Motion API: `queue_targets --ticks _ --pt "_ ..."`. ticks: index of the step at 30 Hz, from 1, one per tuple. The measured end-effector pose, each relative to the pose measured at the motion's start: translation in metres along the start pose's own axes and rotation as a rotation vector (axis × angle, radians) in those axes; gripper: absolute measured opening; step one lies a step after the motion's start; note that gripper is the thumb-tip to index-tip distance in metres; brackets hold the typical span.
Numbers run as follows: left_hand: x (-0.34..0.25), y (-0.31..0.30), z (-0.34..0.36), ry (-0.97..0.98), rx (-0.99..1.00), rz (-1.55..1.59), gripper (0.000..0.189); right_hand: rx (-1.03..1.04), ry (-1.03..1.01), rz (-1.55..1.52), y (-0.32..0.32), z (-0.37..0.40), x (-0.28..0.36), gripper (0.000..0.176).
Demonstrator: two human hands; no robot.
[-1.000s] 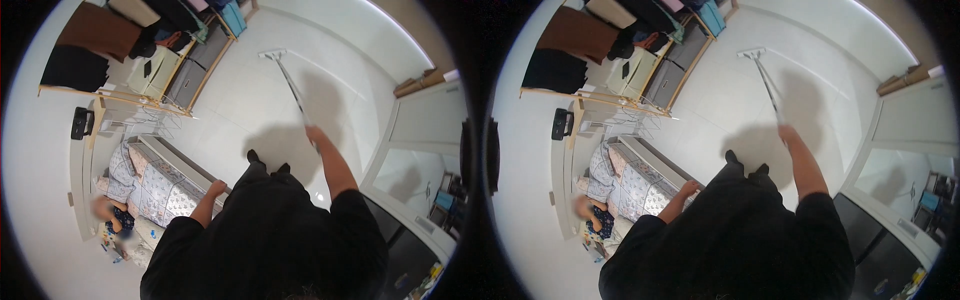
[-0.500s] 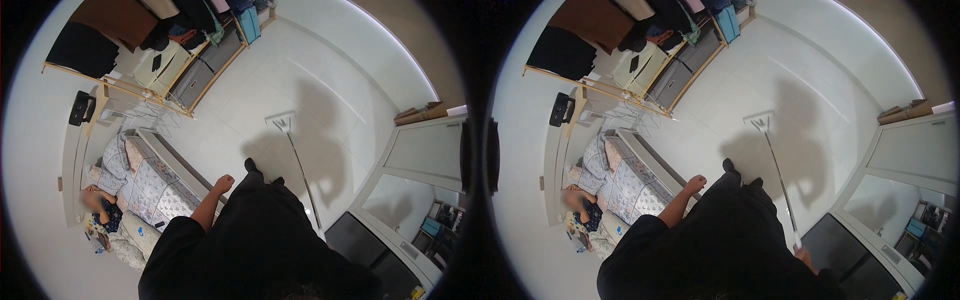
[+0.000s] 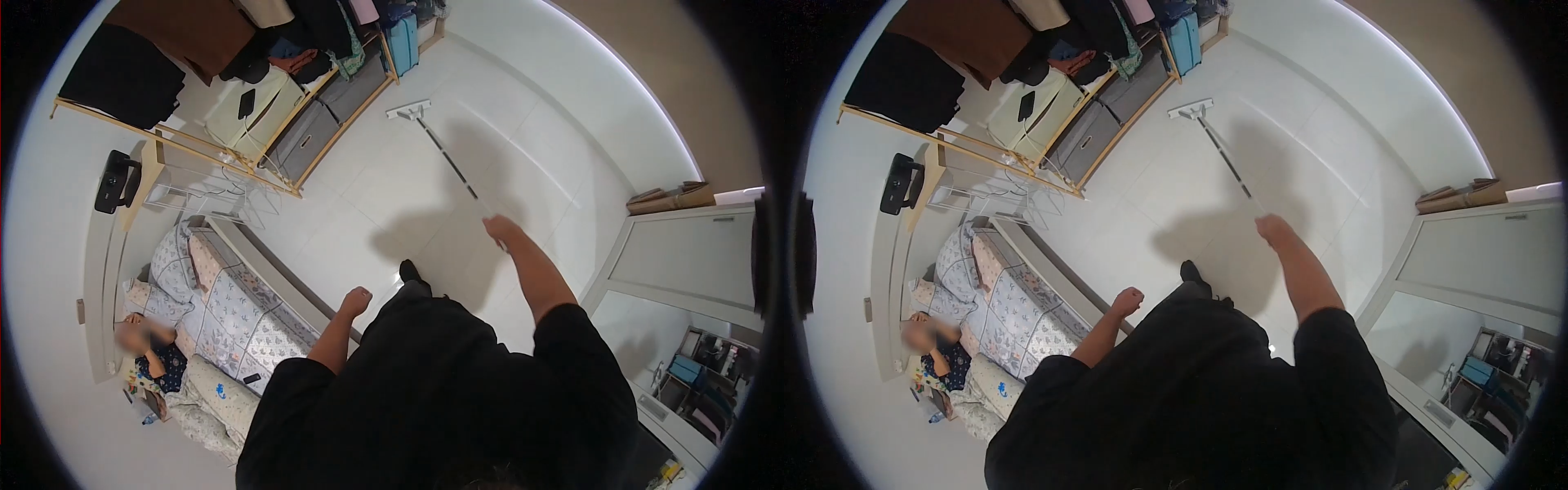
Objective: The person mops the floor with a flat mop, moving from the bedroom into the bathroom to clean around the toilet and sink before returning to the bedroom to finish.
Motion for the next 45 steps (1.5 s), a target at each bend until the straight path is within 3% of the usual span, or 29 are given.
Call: queue_targets --ticks 1,2,3,4,5,6,7,8,9,11,16,20,21,22,23,24,25,26,27,28,30,32,34,37,38,40,41,43,45 --pt "-0.009 -0.009 0.002 -0.118 -0.082 0.277 0.035 -0.012 -0.058 -0.061 0.005 0.016 -0.025 0.069" --pt "-0.018 -0.012 -0.003 -0.12 -0.081 0.284 0.035 -0.055 -0.023 0.009 0.014 0.034 -0.063 0.068" --pt "-0.023 -0.011 -0.007 -0.14 -0.06 0.345 0.035 -0.338 -0.321 0.164 0.016 0.069 -0.091 0.065" --pt "-0.022 -0.009 -0.009 -0.162 -0.037 0.406 0.034 0.13 -0.08 0.259 0.048 0.105 -0.147 0.041" --pt "-0.003 0.004 -0.029 -0.064 -0.072 0.302 0.034 0.11 -0.192 0.531 0.066 0.14 -0.199 0.046" --pt "0.0 0.003 -0.029 -0.073 -0.061 0.306 0.034 0.083 -0.165 0.478 0.098 0.172 -0.298 0.049" --pt "-0.001 0.001 -0.031 -0.079 -0.057 0.301 0.035 0.002 0.018 0.415 0.09 0.234 -0.35 0.053" --pt "-0.002 -0.001 -0.033 -0.086 -0.054 0.294 0.035 0.082 0.12 0.39 0.051 0.308 -0.316 0.052" --pt "-0.006 -0.007 -0.03 -0.087 -0.045 0.295 0.035 -0.081 0.273 0.442 0.022 0.36 -0.31 0.046" --pt "-0.001 -0.013 -0.022 -0.204 0.009 0.367 0.036 -0.087 0.342 0.517 -0.009 0.417 -0.287 0.039" --pt "0.019 -0.01 -0.03 -0.077 0.081 0.106 0.036 -0.21 0.165 0.47 -0.01 0.339 -0.264 0.037" --pt "-0.002 -0.023 -0.033 -0.077 0.034 0.062 0.036 -0.108 0.026 0.399 0.031 0.173 -0.197 0.051" --pt "-0.008 -0.028 -0.029 -0.108 -0.016 0.136 0.036 0.018 -0.197 0.522 0.058 0.119 -0.176 0.054" --pt "-0.003 -0.024 -0.034 -0.132 -0.06 0.157 0.036 -0.078 -0.119 0.403 0.045 0.078 -0.139 0.054" --pt "-0.015 -0.027 -0.029 -0.104 -0.092 0.169 0.037 -0.007 -0.126 0.368 0.004 0.076 -0.057 0.053" --pt "-0.029 -0.031 -0.024 -0.076 -0.125 0.18 0.037 -0.086 -0.079 0.279 0.009 0.02 -0.049 0.054" --pt "-0.03 -0.027 -0.023 -0.079 -0.112 0.17 0.037 -0.063 -0.288 0.28 0.005 -0.014 -0.008 0.056" --pt "-0.031 -0.016 -0.021 -0.089 -0.097 0.17 0.036 -0.143 -0.222 0.212 0.008 -0.066 -0.004 0.05" --pt "-0.04 -0.012 -0.017 -0.014 -0.117 0.054 0.028 0.037 -0.27 0.303 0.002 -0.075 0.028 0.04" --pt "-0.038 0.006 0.018 -0.041 -0.109 0.058 0.028 0.064 -0.274 0.311 0.009 -0.051 0.028 0.04" --pt "-0.082 -0.007 0.016 0.042 -0.198 0.021 0.032 -0.041 -0.127 0.163 -0.04 -0.055 0.052 0.038" --pt "-0.086 0.011 0.026 -0.006 -0.212 0.115 0.031 -0.091 -0.106 0.15 -0.024 -0.037 -0.002 0.043" --pt "-0.09 0.036 0.04 -0.041 -0.177 0.146 0.031 -0.121 -0.184 0.16 0.012 -0.018 -0.097 0.059" --pt "-0.088 0.075 0.062 -0.028 -0.125 0.078 0.032 -0.253 -0.155 0.236 0.032 0.087 -0.252 0.049" --pt "-0.086 0.089 0.066 -0.016 -0.078 0.02 0.033 -0.153 -0.069 0.325 0.043 0.13 -0.309 0.049" --pt "-0.081 0.108 0.081 -0.013 -0.064 -0.023 0.035 -0.178 0.029 0.284 0.054 0.227 -0.401 0.045" --pt "-0.089 0.112 0.096 -0.114 0.05 -0.062 0.038 -0.212 0.004 0.199 0.054 0.278 -0.433 0.039" --pt "-0.095 0.117 0.109 -0.115 0.063 -0.063 0.038 -0.277 -0.022 0.147 0.038 0.37 -0.445 0.033" --pt "-0.115 0.114 0.121 -0.126 0.067 -0.061 0.038 -0.238 -0.005 0.183 0.04 0.389 -0.468 0.032"
Point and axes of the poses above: each hand's wrist, its own z-axis away from the middle knuckle, its own y-axis out of the palm, x = y × z, the point moved 9 cm from there along -z, towards the middle knuckle, and after that the axes turned 9 degrees about -x, right-handed, at the moved point
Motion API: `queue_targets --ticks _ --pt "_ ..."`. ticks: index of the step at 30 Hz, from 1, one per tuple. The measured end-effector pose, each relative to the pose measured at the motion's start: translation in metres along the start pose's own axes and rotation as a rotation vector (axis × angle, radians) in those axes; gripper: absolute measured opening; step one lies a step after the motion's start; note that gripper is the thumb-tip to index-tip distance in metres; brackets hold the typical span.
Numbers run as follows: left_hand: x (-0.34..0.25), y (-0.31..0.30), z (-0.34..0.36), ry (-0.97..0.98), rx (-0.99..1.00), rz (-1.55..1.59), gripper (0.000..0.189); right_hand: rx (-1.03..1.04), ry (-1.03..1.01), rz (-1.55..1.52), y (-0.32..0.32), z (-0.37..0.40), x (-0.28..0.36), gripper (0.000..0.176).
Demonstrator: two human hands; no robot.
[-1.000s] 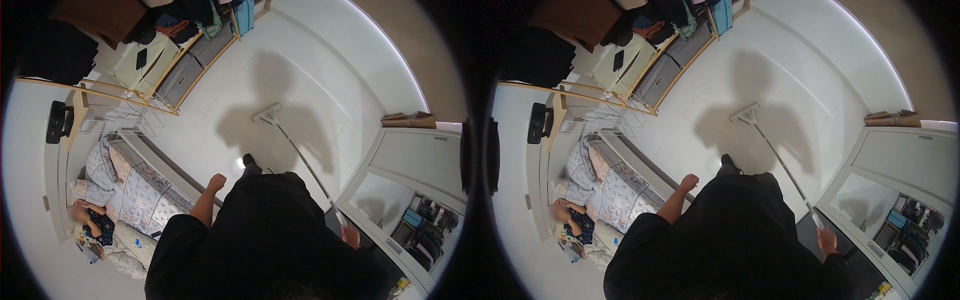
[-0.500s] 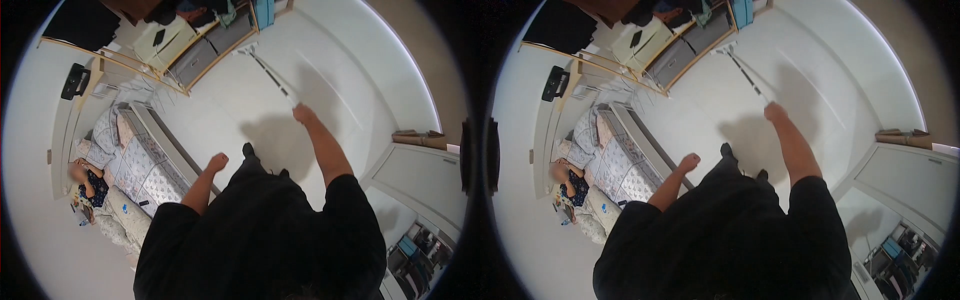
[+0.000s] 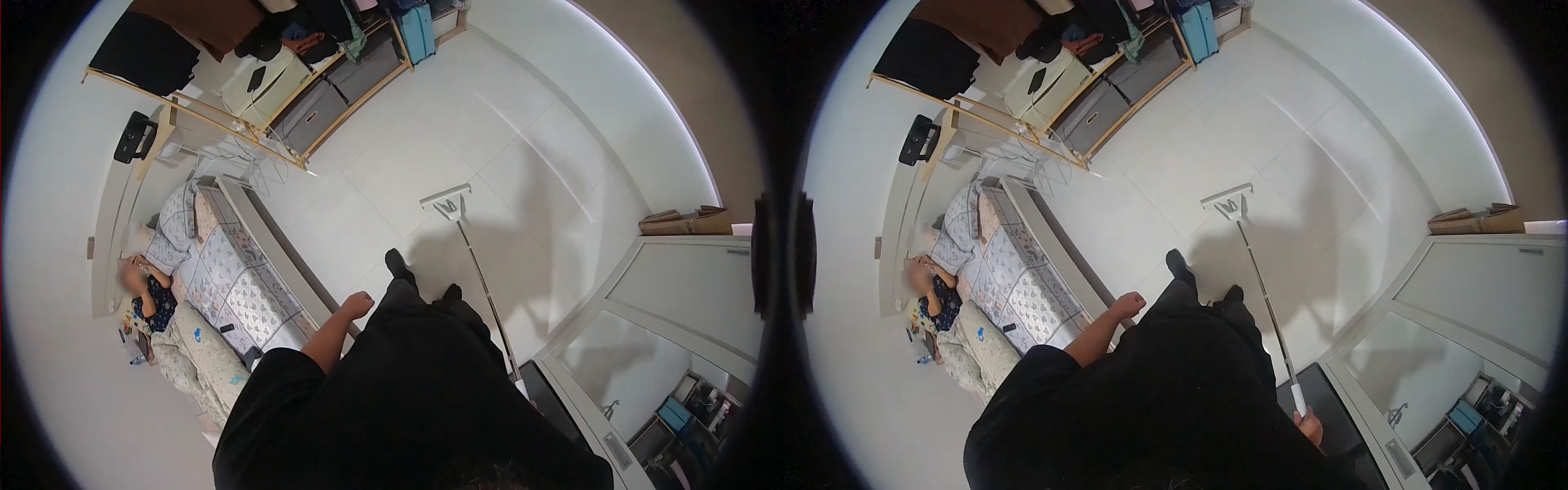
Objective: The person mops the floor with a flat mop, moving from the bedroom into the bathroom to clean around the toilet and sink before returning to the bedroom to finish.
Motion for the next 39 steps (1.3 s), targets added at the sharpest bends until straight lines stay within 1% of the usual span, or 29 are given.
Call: queue_targets --ticks 2,4,5,6,7,8,9,10,11,12,14,15,17,19,20,22,23,24,25,26,27,28,29,30,32,35,37,38,39 --pt "-0.017 -0.01 0.009 0.057 -0.059 -0.029 0.037 0.114 0.069 0.011 0.006 0.0 -0.001 0.031" --pt "-0.027 -0.016 0.013 0.052 -0.102 0.019 0.036 0.048 -0.024 -0.029 -0.006 -0.044 0.037 0.031" --pt "-0.03 -0.018 0.013 0.043 -0.147 0.07 0.035 -0.046 -0.135 -0.1 -0.008 -0.075 0.058 0.032" --pt "-0.03 -0.018 0.013 0.038 -0.154 0.08 0.035 0.069 -0.193 0.018 0.041 -0.118 0.056 0.035" --pt "-0.031 -0.018 0.013 0.038 -0.156 0.116 0.035 0.082 -0.302 0.032 0.063 -0.162 0.08 0.039" --pt "-0.034 -0.018 0.011 0.044 -0.158 0.153 0.035 0.125 -0.162 -0.024 0.031 -0.194 0.131 0.033" --pt "-0.035 -0.018 0.011 0.049 -0.167 0.162 0.035 0.054 -0.359 -0.027 0.004 -0.222 0.194 0.035" --pt "-0.031 -0.019 0.014 0.025 -0.182 0.168 0.036 -0.034 -0.45 -0.036 0.071 -0.293 0.198 0.042" --pt "-0.025 -0.018 0.016 -0.005 -0.195 0.176 0.036 0.017 -0.289 -0.218 0.037 -0.32 0.248 0.042" --pt "-0.021 -0.016 0.021 -0.011 -0.202 0.189 0.036 0.002 -0.252 -0.217 0.031 -0.355 0.288 0.041" --pt "-0.01 -0.014 0.032 -0.077 -0.203 0.184 0.036 -0.005 -0.245 -0.143 -0.016 -0.382 0.371 0.038" --pt "-0.002 -0.009 0.038 -0.089 -0.209 0.185 0.036 0.05 -0.231 -0.116 -0.029 -0.393 0.403 0.036" --pt "0.022 0.0 0.048 -0.147 -0.194 0.159 0.036 0.113 -0.26 -0.187 -0.031 -0.409 0.435 0.04" --pt "0.038 0.011 0.063 -0.151 -0.204 0.165 0.036 0.053 -0.287 -0.115 -0.031 -0.409 0.425 0.04" --pt "0.052 0.02 0.063 -0.151 -0.191 0.133 0.036 0.04 -0.323 -0.108 -0.026 -0.396 0.402 0.04" --pt "0.081 0.044 0.057 -0.16 -0.128 0.046 0.036 0.021 -0.273 -0.141 0.019 -0.38 0.317 0.041" --pt "0.107 0.061 0.044 -0.162 -0.121 0.047 0.036 0.104 -0.253 -0.144 0.03 -0.352 0.275 0.046" --pt "0.121 0.085 0.028 0.013 -0.053 -0.129 0.037 0.14 -0.315 -0.132 0.052 -0.325 0.225 0.051" --pt "0.122 0.104 0.023 0.189 0.018 -0.304 0.037 0.071 -0.28 -0.089 0.063 -0.286 0.17 0.048" --pt "0.097 0.092 0.045 0.189 0.024 -0.305 0.037 0.082 -0.232 -0.065 0.057 -0.234 0.126 0.044" --pt "0.074 0.062 0.05 0.052 -0.04 -0.146 0.037 0.089 -0.262 -0.064 0.065 -0.19 0.078 0.042" --pt "0.038 0.028 0.059 -0.09 -0.099 0.012 0.036 0.205 -0.113 -0.005 0.045 -0.139 0.052 0.048" --pt "0.034 0.024 0.052 -0.058 -0.161 0.091 0.035 0.014 -0.419 -0.017 0.058 -0.091 0.009 0.045" --pt "0.028 0.021 0.047 -0.058 -0.173 0.118 0.035 0.083 -0.154 -0.097 0.016 -0.056 0.007 0.044" --pt "0.007 0.011 0.034 -0.053 -0.199 0.148 0.035 0.125 -0.045 -0.095 -0.016 -0.01 0.002 0.045" --pt "-0.022 -0.001 0.026 0.0 -0.208 0.206 0.034 0.194 -0.122 0.013 0.019 -0.036 0.003 0.045" --pt "-0.039 -0.005 0.021 0.088 -0.222 0.243 0.033 0.156 -0.134 -0.099 0.014 -0.09 0.046 0.04" --pt "-0.038 -0.003 0.02 0.044 -0.201 0.242 0.033 0.294 -0.071 0.001 0.019 -0.124 0.073 0.036" --pt "-0.038 -0.003 0.02 0.05 -0.205 0.248 0.033 0.194 -0.178 -0.03 0.04 -0.168 0.088 0.04"
Point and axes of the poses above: each hand's wrist, its own z-axis away from the middle knuckle, its own y-axis out of the palm, x = y × z, the point moved 9 cm from there along -z, towards the middle knuckle, and after that the axes turned 9 degrees about -x, right-handed, at the moved point
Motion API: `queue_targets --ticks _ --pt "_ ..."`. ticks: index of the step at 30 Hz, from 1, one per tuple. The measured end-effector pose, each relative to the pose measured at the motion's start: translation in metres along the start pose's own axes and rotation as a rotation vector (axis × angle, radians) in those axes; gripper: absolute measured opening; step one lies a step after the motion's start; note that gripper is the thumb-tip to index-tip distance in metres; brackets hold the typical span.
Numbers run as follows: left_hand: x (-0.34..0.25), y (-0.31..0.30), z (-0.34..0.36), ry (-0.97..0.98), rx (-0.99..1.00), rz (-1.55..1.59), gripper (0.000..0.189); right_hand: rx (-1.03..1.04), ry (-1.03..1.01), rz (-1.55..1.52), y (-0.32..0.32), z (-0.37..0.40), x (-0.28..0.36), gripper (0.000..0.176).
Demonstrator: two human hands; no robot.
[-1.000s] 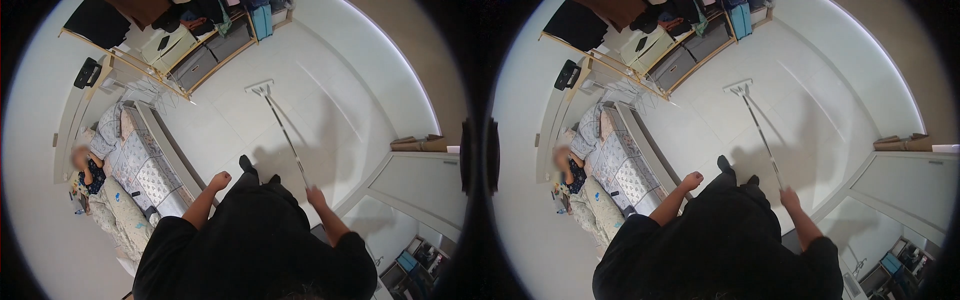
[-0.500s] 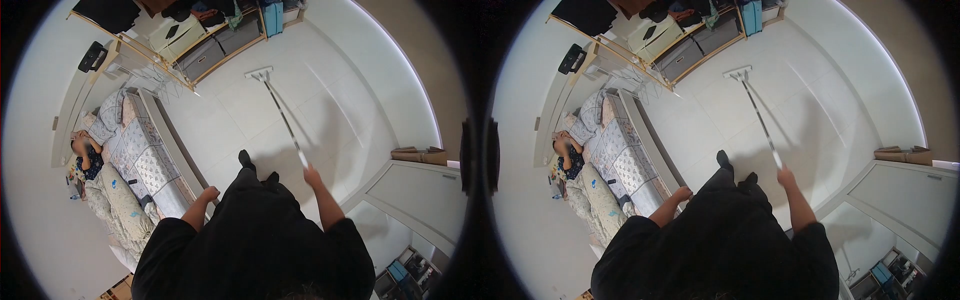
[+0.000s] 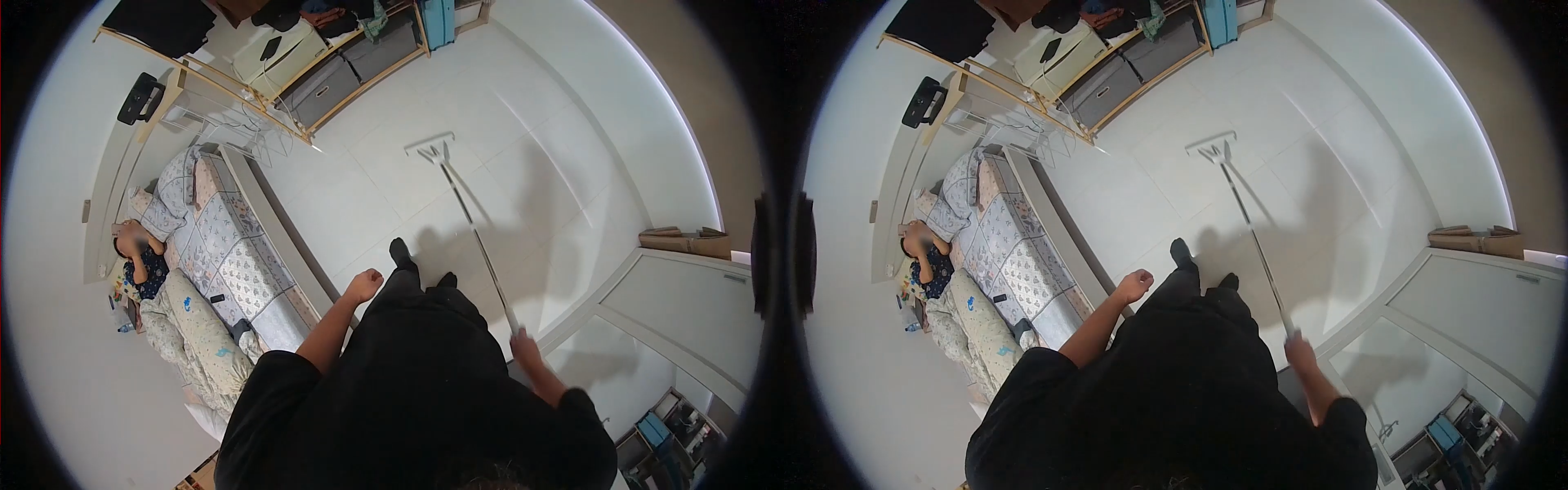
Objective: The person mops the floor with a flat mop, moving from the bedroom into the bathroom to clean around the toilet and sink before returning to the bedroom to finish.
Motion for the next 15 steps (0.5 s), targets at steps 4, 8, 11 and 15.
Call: queue_targets --ticks 4,8,11,15 --pt "0.024 -0.004 0.007 -0.015 0.021 -0.082 0.035 -0.033 -0.037 -0.16 -0.033 -0.177 0.135 0.042" --pt "0.077 -0.01 0.013 -0.094 0.14 -0.233 0.036 0.098 -0.013 -0.323 -0.1 -0.251 0.296 0.032" --pt "0.126 -0.014 0.007 -0.202 0.033 -0.056 0.037 0.312 -0.018 -0.565 -0.096 -0.242 0.323 0.027" --pt "0.151 -0.017 0.002 -0.289 0.052 0.032 0.038 0.782 0.261 -1.476 -0.086 -0.167 0.295 0.01"
Point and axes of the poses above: each hand's wrist, its own z-axis away from the middle knuckle, its own y-axis out of the palm, x = y × z, the point moved 9 cm from there along -z, towards the middle knuckle, and after that the axes turned 9 degrees about -x, right-handed, at the moved point
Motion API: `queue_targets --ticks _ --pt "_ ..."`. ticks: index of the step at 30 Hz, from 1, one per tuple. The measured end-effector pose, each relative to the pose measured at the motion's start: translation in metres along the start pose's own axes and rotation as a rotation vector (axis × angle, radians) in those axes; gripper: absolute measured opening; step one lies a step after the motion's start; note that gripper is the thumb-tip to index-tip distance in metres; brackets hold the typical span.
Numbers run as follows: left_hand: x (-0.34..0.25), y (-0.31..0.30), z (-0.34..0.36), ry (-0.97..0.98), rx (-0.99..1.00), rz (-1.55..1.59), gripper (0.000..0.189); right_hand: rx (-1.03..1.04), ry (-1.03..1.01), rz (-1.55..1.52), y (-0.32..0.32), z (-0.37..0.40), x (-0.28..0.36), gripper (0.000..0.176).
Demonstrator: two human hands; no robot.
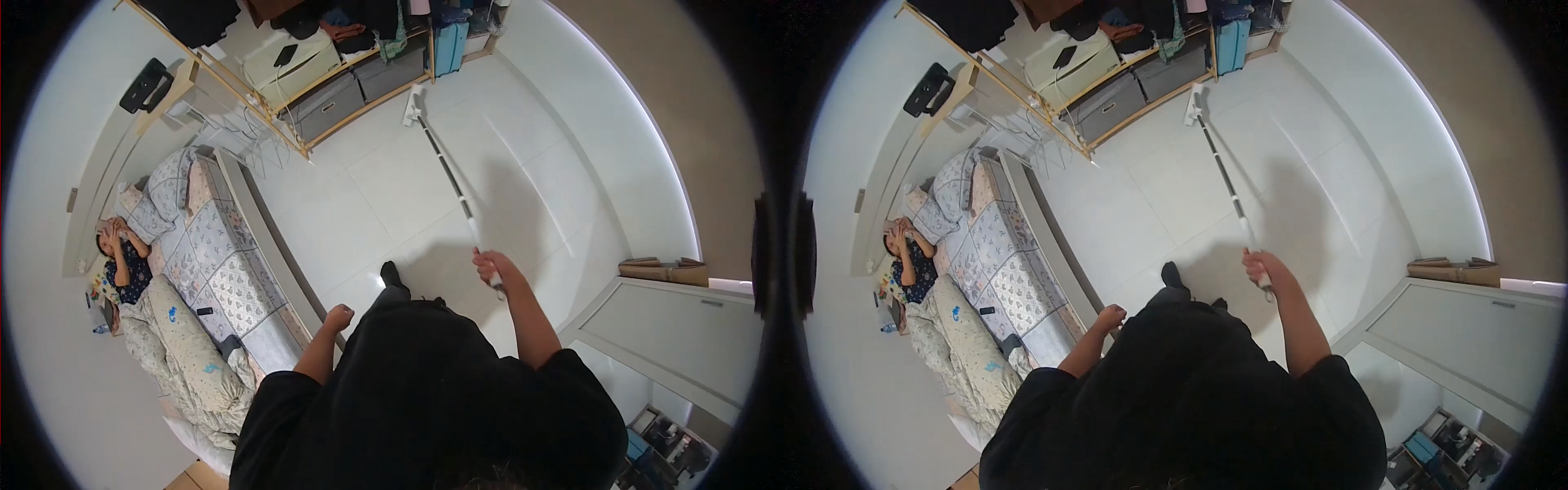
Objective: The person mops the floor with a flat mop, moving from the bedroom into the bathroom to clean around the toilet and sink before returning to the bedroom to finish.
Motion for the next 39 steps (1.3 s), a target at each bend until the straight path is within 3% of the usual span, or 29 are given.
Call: queue_targets --ticks 1,4,7,9,12,14,15,17,19,21,22,23,27,31,33,34,35,36,37,38,39 --pt "0.004 0.0 -0.004 0.004 -0.023 0.033 0.038 0.069 0.095 -0.194 -0.004 0.01 -0.015 0.01" --pt "0.001 -0.005 -0.019 0.016 0.031 -0.041 0.037 0.125 0.109 -0.273 0.0 0.013 -0.042 0.013" --pt "-0.024 -0.027 -0.034 0.156 0.041 -0.175 0.038 0.189 0.114 -0.437 0.021 -0.013 -0.049 0.009" --pt "-0.062 -0.059 -0.032 0.145 0.028 -0.192 0.036 0.233 0.119 -0.51 0.024 -0.027 -0.055 0.002" --pt "-0.097 -0.084 -0.058 0.264 -0.066 -0.153 0.034 0.095 0.124 -0.355 0.02 -0.028 -0.064 0.008" --pt "-0.112 -0.086 -0.078 0.242 -0.045 -0.076 0.032 -0.573 -0.178 0.475 -0.03 -0.011 -0.041 0.02" --pt "-0.122 -0.087 -0.085 0.249 -0.042 -0.043 0.031 -0.593 -0.174 0.466 -0.044 -0.01 -0.047 0.02" --pt "-0.142 -0.081 -0.097 0.258 -0.005 -0.059 0.032 -0.942 -0.341 1.331 -0.083 0.009 -0.038 0.025" --pt "-0.147 -0.072 -0.1 0.262 0.021 -0.076 0.032 -0.754 -0.369 1.865 -0.107 0.033 -0.084 0.027" --pt "-0.158 -0.058 -0.112 0.327 0.054 -0.067 0.034 -0.851 -0.166 1.719 -0.149 0.107 -0.145 0.028" --pt "-0.163 -0.057 -0.113 0.332 0.049 -0.044 0.035 -1.074 0.001 1.476 -0.149 0.169 -0.163 0.037" --pt "-0.166 -0.056 -0.109 0.336 0.045 -0.019 0.036 -1.071 0.039 1.423 -0.16 0.211 -0.196 0.044" --pt "-0.131 -0.047 -0.114 0.323 0.045 0.064 0.032 -1.095 0.219 1.397 -0.151 0.325 -0.247 0.043" --pt "-0.079 -0.046 -0.11 0.429 0.078 -0.012 0.033 -1.025 0.09 1.366 -0.159 0.267 -0.212 0.046" --pt "-0.034 -0.05 -0.096 -0.023 0.158 -0.059 0.029 -1.03 0.087 1.32 -0.145 0.212 -0.161 0.049" --pt "-0.029 -0.053 -0.092 -0.034 0.151 -0.053 0.029 -1.018 -0.028 1.376 -0.159 0.17 -0.141 0.049" --pt "-0.031 -0.057 -0.088 0.049 0.128 -0.137 0.03 -0.819 -0.239 1.743 -0.231 0.091 -0.154 0.05" --pt "-0.032 -0.056 -0.085 0.134 0.103 -0.225 0.03 -0.501 -0.215 1.772 -0.176 0.049 -0.102 0.049" --pt "-0.029 -0.054 -0.086 0.128 0.094 -0.224 0.03 -0.74 -0.013 1.325 -0.157 0.035 -0.05 0.049" --pt "-0.023 -0.057 -0.09 0.019 0.019 -0.073 0.031 -0.732 0.016 1.286 -0.134 0.005 -0.005 0.055" --pt "-0.018 -0.057 -0.089 -0.089 -0.056 0.079 0.031 -0.585 -0.204 1.389 -0.121 -0.041 0.036 0.066"
Point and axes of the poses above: each hand's wrist, its own z-axis away from the middle knuckle, its own y-axis out of the palm, x = y × z, the point moved 9 cm from there along -z, towards the middle knuckle, and after that the axes turned 9 degrees about -x, right-handed, at the moved point
